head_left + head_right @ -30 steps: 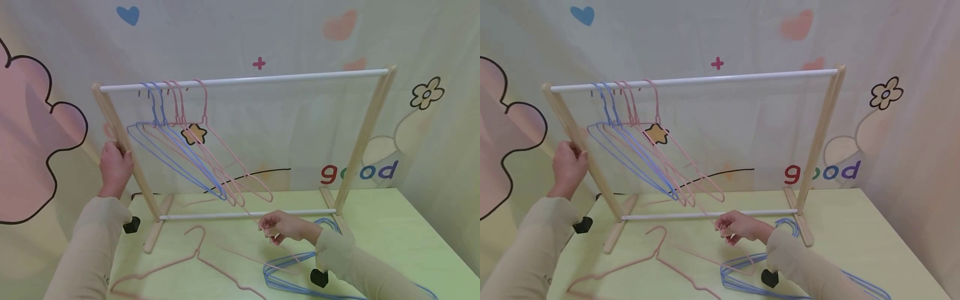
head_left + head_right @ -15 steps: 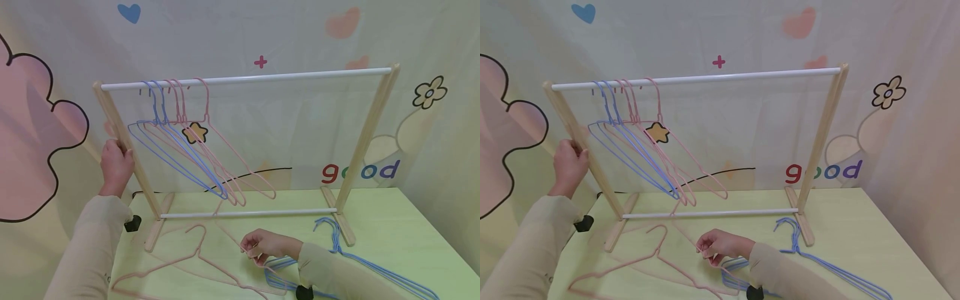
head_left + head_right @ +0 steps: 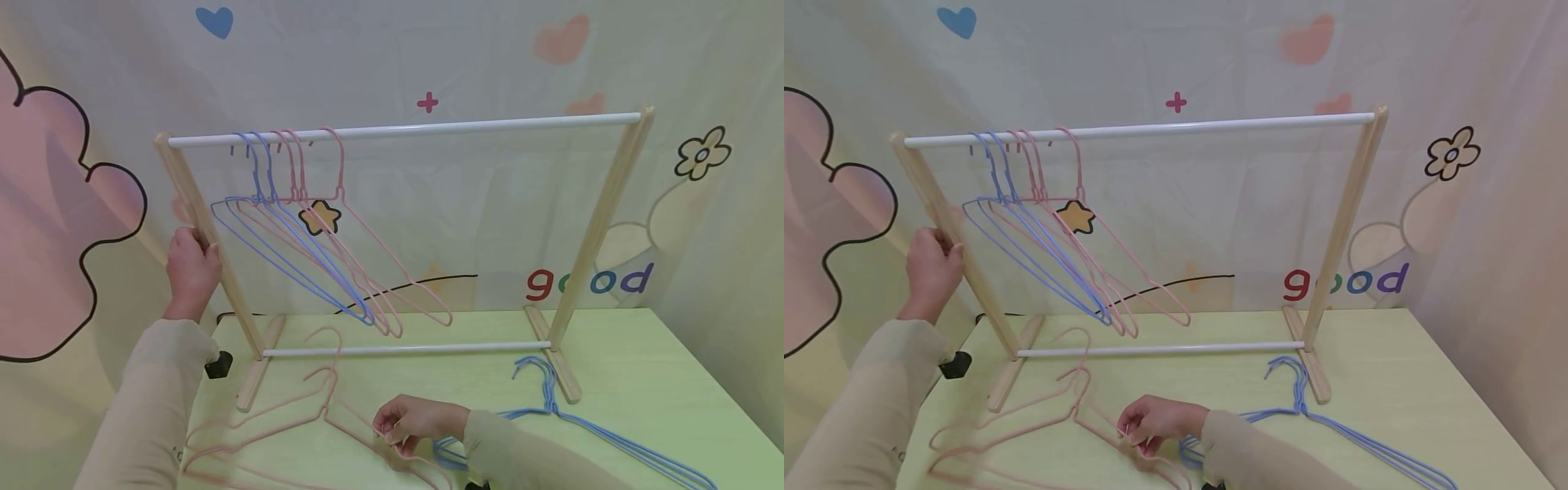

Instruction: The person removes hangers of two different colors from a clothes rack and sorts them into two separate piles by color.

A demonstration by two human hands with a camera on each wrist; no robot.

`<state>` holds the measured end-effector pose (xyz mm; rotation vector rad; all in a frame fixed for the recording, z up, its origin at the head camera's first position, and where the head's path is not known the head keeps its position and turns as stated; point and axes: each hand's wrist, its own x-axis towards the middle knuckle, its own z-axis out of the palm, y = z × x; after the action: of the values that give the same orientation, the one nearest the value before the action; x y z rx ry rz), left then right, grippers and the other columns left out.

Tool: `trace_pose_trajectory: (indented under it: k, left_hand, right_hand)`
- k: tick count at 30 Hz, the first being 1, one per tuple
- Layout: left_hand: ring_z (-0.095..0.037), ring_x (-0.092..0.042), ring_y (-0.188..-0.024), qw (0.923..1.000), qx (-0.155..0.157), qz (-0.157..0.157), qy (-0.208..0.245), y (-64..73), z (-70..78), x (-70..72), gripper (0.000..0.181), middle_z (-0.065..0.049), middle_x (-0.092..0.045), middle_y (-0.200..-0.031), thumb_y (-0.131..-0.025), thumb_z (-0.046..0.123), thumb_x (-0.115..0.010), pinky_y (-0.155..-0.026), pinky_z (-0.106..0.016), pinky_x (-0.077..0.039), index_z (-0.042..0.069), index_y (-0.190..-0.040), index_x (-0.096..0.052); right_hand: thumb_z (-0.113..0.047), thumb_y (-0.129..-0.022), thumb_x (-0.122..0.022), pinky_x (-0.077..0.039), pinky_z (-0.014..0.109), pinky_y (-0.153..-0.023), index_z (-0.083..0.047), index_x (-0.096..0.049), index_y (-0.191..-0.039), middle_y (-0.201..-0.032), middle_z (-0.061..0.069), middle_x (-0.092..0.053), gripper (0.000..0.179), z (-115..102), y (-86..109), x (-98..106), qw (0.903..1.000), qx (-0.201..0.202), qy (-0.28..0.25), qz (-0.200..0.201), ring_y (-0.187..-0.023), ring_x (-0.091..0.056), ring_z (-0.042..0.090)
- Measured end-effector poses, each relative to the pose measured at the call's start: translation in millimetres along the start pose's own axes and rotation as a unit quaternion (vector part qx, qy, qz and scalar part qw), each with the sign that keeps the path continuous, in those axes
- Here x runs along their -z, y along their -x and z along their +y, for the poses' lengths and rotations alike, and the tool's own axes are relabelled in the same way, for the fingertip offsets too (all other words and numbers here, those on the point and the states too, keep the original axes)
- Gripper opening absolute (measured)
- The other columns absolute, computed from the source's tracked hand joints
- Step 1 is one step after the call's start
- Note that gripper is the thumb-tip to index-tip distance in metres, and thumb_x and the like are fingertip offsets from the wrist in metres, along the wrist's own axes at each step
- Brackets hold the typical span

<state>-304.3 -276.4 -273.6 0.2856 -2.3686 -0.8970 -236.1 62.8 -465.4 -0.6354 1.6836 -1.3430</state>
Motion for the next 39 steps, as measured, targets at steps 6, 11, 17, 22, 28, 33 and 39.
trace_pose_trajectory:
  k: [6, 11, 17, 22, 28, 33, 39]
  left_hand:
    - [-0.037, -0.043, -0.095, 1.0, -0.001, 0.004, 0.003, 0.6, 0.4, 0.2, 0.03, -0.024, -0.042, -0.106, -0.09, 0.013, -0.044, -0.08, -0.048, -0.039, -0.007, -0.112, -0.037]
    - [-0.038, -0.044, -0.095, 0.9999, -0.007, 0.011, -0.003, 0.1, -0.3, 0.1, 0.03, -0.024, -0.044, -0.106, -0.09, 0.014, -0.044, -0.083, -0.048, -0.037, -0.007, -0.11, -0.038]
    - [-0.038, -0.044, -0.096, 0.9999, -0.004, 0.009, -0.001, 0.0, 0.7, 1.2, 0.03, -0.024, -0.044, -0.106, -0.09, 0.014, -0.044, -0.083, -0.048, -0.038, -0.006, -0.111, -0.039]
    - [-0.038, -0.044, -0.096, 0.9998, -0.01, 0.017, -0.002, -0.2, -0.1, 0.1, 0.028, -0.024, -0.044, -0.105, -0.089, 0.013, -0.045, -0.084, -0.048, -0.037, -0.007, -0.109, -0.04]
    - [-0.038, -0.044, -0.096, 0.9999, -0.005, 0.013, 0.002, -1.0, -0.7, -0.7, 0.029, -0.024, -0.044, -0.106, -0.09, 0.014, -0.045, -0.083, -0.048, -0.038, -0.006, -0.11, -0.039]
    - [-0.038, -0.044, -0.096, 0.9998, -0.009, 0.015, 0.002, -1.5, -0.9, -1.1, 0.029, -0.024, -0.044, -0.105, -0.089, 0.014, -0.045, -0.084, -0.048, -0.037, -0.007, -0.109, -0.039]
    - [-0.039, -0.044, -0.096, 0.9997, -0.014, 0.019, 0.0, 0.1, -0.4, -1.1, 0.028, -0.024, -0.044, -0.105, -0.089, 0.013, -0.045, -0.084, -0.048, -0.036, -0.007, -0.108, -0.039]
  right_hand:
    - [0.01, -0.081, -0.049, -0.041, 0.019, -0.044, 0.016, -0.047, -0.099, -0.063, -0.002, -0.048, 0.02, 3, -6.4, -4, 0.9998, -0.019, 0.008, 0.003, -0.046, -0.045, 0.007]
    - [0.011, -0.08, -0.049, -0.04, 0.018, -0.042, 0.014, -0.05, -0.096, -0.061, -0.002, -0.049, 0.017, 6, -8.9, -7, 0.9994, -0.029, 0.013, 0.01, -0.045, -0.046, 0.007]
    - [0.013, -0.078, -0.049, -0.039, 0.018, -0.041, 0.014, -0.051, -0.095, -0.059, -0.001, -0.049, 0.017, 7, -10.3, -9, 0.9992, -0.035, 0.011, 0.015, -0.044, -0.045, 0.007]
    - [0.013, -0.079, -0.049, -0.039, 0.017, -0.04, 0.017, -0.049, -0.096, -0.058, -0.002, -0.05, 0.017, 8, -11.1, -9, 0.9992, -0.039, 0.008, 0.0, -0.043, -0.045, 0.005]
    - [0.012, -0.08, -0.049, -0.039, 0.017, -0.041, 0.019, -0.047, -0.097, -0.06, -0.002, -0.05, 0.019, 8, -12.5, -9, 0.9994, -0.032, -0.001, -0.012, -0.044, -0.046, 0.005]
    - [0.012, -0.08, -0.048, -0.04, 0.016, -0.042, 0.02, -0.047, -0.101, -0.059, -0.002, -0.052, 0.023, 8, -14.9, -11, 0.9992, -0.031, 0.001, -0.024, -0.044, -0.047, 0.005]
    - [0.012, -0.079, -0.049, -0.038, 0.015, -0.04, 0.02, -0.05, -0.098, -0.055, -0.002, -0.051, 0.02, 13, -16.5, -16, 0.9986, -0.038, 0.027, -0.023, -0.041, -0.046, 0.004]
